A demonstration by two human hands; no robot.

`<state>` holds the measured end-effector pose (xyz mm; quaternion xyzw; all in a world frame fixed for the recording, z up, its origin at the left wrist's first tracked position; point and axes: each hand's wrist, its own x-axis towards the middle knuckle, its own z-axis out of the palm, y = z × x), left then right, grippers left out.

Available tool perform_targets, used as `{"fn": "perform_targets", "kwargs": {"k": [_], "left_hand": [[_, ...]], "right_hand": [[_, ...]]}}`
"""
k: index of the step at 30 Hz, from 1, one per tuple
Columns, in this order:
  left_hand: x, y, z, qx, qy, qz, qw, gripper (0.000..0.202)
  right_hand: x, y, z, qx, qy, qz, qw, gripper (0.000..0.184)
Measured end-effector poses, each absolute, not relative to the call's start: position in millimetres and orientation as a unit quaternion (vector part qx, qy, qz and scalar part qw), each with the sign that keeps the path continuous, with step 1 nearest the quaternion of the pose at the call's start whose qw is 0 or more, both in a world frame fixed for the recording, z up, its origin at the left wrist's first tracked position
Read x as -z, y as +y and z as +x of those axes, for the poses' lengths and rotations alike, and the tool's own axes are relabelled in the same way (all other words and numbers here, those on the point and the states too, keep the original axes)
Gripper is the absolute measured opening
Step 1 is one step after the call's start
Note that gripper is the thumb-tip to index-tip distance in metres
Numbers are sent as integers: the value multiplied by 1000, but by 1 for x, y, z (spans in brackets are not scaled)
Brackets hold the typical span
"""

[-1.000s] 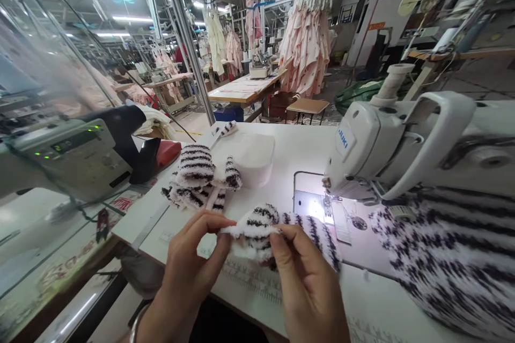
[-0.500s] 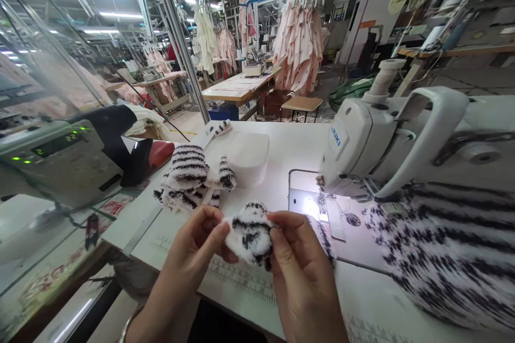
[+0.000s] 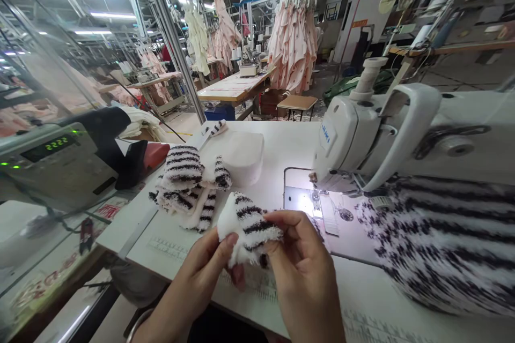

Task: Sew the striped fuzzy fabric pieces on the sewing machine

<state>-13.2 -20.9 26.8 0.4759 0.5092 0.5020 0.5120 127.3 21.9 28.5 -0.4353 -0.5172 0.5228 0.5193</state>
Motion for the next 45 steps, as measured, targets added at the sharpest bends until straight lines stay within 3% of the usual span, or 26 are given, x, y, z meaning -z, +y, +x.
{"fn": "perform_targets", "kwargs": {"k": [8,12,14,16,20,23,26,28,32,34,37,41,45], "left_hand": [[-24,-20,-28,-468,537,483,509,38],[-18,-21,-43,-438,562,472,518,42],[-16,-24,-53,-406,586,470,521,45],[-17,-26,-62,-394,606,486,491,46],[-21,-22,-77,-364,676,539,347,44],[-21,-18,-84,-355,716,541,262,30],[-22,-21,-86,-458,692,522,196,19],[-26,-24,-83,-545,646,525,98,12],[-43,-22,-69,-559,571,596,-78,45],[-51,-16,-62,-549,557,621,-57,49],[-57,-9,-55,-562,535,630,31,28],[-59,-10,-50,-563,525,629,106,14],[-61,-12,-47,-556,540,619,125,8]], "right_hand": [[-43,23,123,-487,-505,-497,511,18],[-49,38,131,-489,-654,-447,366,21],[-58,50,129,-422,-750,-409,303,23],[-66,63,118,-295,-823,-372,312,21],[-65,88,71,-28,-896,-337,288,24],[-54,102,42,41,-906,-342,244,29],[-54,104,37,50,-900,-338,270,22],[-61,95,47,44,-887,-340,308,19],[-77,65,72,25,-870,-311,382,14],[-82,53,83,23,-866,-297,402,11],[-88,45,98,-12,-860,-305,409,8],[-91,48,118,-132,-852,-351,365,5],[-89,52,129,-179,-842,-376,343,7]]}}
